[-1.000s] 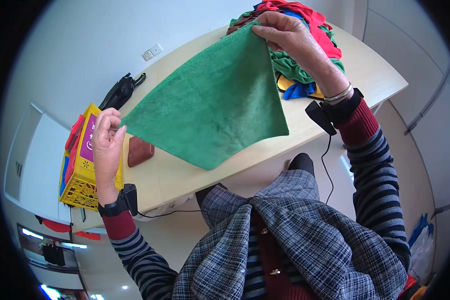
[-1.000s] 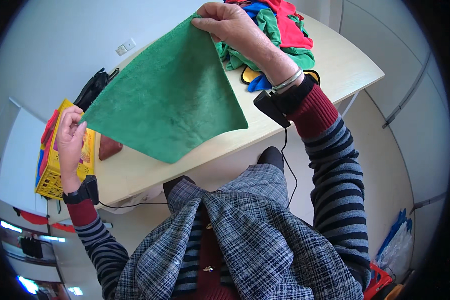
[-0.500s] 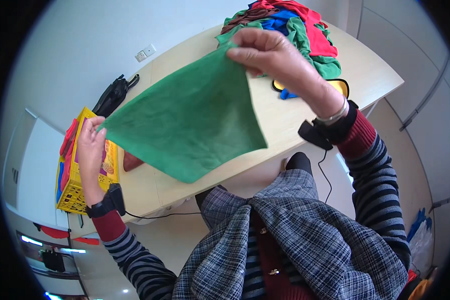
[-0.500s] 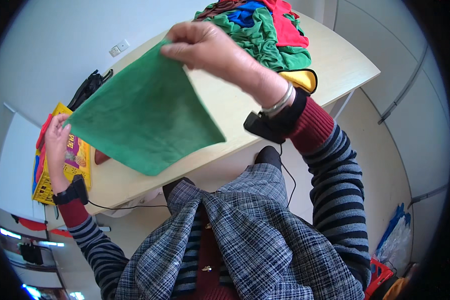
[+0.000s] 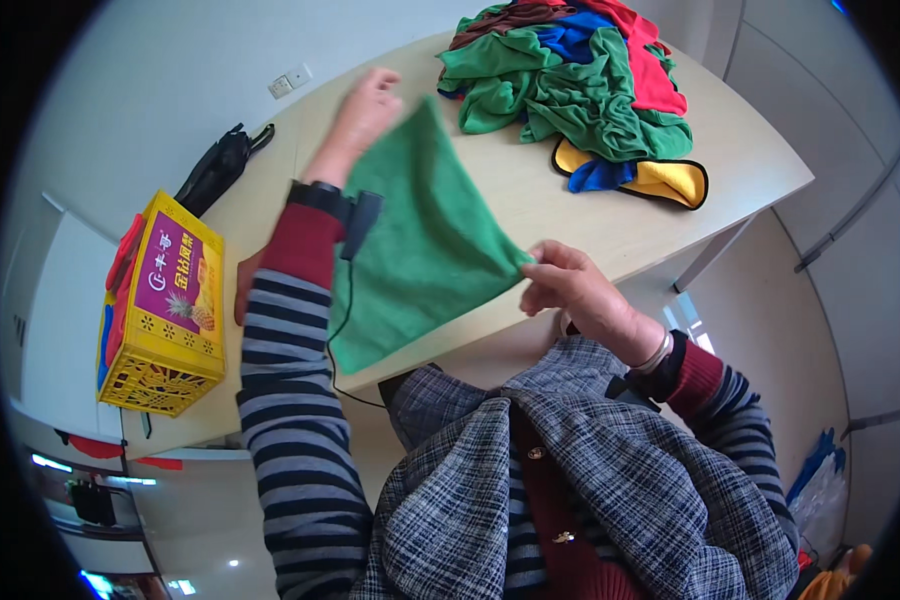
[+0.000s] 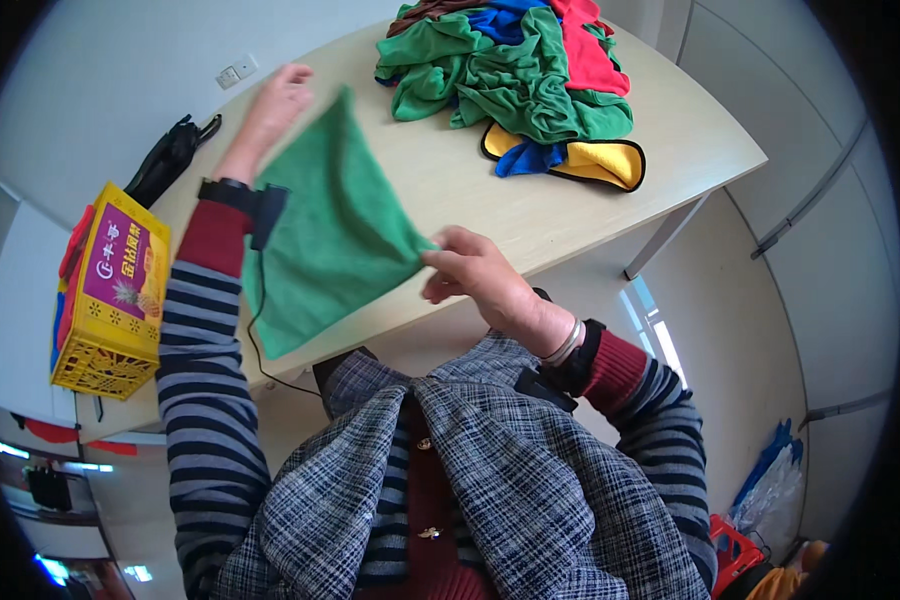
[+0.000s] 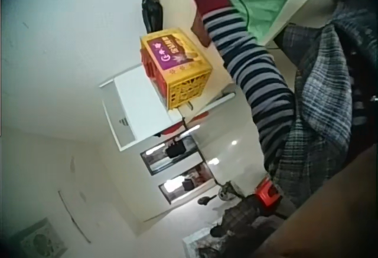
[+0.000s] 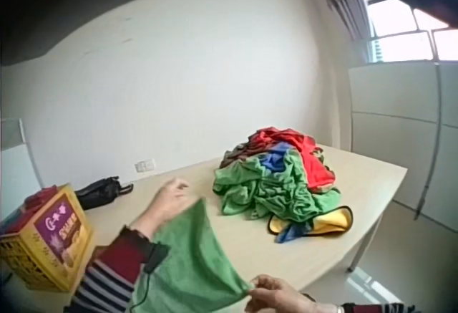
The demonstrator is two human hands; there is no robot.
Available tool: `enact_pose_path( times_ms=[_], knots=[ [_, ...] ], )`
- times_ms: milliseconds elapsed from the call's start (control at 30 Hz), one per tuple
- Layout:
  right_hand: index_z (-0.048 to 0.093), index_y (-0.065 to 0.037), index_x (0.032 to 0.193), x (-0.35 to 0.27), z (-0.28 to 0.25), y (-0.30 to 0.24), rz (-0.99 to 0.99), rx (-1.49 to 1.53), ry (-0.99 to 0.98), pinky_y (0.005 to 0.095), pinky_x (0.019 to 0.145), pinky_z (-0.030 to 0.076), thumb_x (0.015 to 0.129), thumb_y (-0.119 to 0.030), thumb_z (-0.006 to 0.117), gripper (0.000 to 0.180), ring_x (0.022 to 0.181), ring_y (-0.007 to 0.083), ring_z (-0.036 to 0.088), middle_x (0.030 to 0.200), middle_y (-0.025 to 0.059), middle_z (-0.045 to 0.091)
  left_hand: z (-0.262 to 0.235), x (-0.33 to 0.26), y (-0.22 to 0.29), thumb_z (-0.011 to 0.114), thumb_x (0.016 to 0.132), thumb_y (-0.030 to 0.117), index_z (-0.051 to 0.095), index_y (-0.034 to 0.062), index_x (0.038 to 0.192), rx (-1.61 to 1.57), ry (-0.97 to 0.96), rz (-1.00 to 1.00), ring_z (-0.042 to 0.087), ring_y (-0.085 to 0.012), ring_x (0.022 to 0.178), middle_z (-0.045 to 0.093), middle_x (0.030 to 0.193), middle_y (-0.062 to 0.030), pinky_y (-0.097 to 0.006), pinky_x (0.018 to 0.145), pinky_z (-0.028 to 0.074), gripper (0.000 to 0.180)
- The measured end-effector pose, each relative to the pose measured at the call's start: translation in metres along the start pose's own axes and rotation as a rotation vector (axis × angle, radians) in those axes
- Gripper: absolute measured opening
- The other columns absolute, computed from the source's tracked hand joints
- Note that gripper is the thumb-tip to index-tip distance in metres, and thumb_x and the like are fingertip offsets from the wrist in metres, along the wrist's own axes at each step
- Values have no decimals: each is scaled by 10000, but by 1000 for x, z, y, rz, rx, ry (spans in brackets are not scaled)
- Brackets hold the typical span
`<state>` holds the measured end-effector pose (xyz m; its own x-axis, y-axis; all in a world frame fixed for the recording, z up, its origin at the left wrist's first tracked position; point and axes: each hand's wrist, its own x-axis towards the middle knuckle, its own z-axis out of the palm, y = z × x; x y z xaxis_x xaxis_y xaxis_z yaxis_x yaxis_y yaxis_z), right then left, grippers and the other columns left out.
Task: Folding various pieces of green and yellow fabric on a table and stacking them.
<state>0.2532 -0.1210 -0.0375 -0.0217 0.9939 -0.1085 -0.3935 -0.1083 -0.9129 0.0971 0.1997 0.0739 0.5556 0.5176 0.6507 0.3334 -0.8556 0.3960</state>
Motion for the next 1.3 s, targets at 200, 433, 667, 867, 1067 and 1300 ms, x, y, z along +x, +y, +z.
enact_pose_path(
  times_ms=[200, 433, 667, 867, 1067, 1300],
  knots=[
    [584, -75, 1000, -7, -85, 68, 151, -54, 339, 254, 617, 545, 972, -183, 644, 127, 649, 149, 675, 765, 26, 641, 12, -98, 26, 634, 899, 135, 654, 19, 1116, -16, -384, -142, 686, -282, 917, 690, 1061, -167, -368, 835, 534, 247],
    [576, -77, 995, -14, -75, 88, 12, -64, 455, 231, 566, 516, 972, -155, 642, 105, 603, 105, 644, 755, 10, 643, -46, -281, 21, 709, 840, 77, 653, 26, 1067, 33, -370, -426, 674, -247, 925, 674, 1031, -128, -343, 797, 538, 239],
    [581, -64, 1034, -12, -69, 109, -203, -143, 623, 214, 584, 498, 975, -100, 614, 76, 633, 71, 615, 798, 0, 624, -13, -322, 22, 685, 836, 11, 647, 28, 1005, 143, -190, -322, 667, -223, 916, 658, 1033, -62, -339, 759, 534, 174],
    [613, -60, 1146, -3, -60, 94, -286, -317, 598, 220, 620, 500, 979, -83, 582, 171, 661, 74, 610, 847, 5, 620, -11, -311, 2, 666, 837, -15, 641, 17, 979, 228, -281, -272, 647, -211, 825, 631, 966, -82, -325, 696, 506, 148],
    [649, -51, 1149, -5, -78, 83, -235, -289, 509, 222, 660, 507, 983, -83, 566, 189, 685, 75, 615, 857, 4, 640, -18, -268, 8, 686, 811, 10, 643, 56, 923, 17, -135, -422, 653, -289, 766, 631, 955, -90, -396, 690, 528, 129],
    [681, -39, 1098, -10, -83, 83, -173, -192, 499, 227, 708, 515, 988, -91, 556, 174, 695, 85, 629, 860, -3, 659, -6, -306, 12, 673, 822, -21, 645, 10, 926, 75, -253, -329, 568, -159, 693, 602, 912, -71, -280, 642, 472, 112]
  ],
)
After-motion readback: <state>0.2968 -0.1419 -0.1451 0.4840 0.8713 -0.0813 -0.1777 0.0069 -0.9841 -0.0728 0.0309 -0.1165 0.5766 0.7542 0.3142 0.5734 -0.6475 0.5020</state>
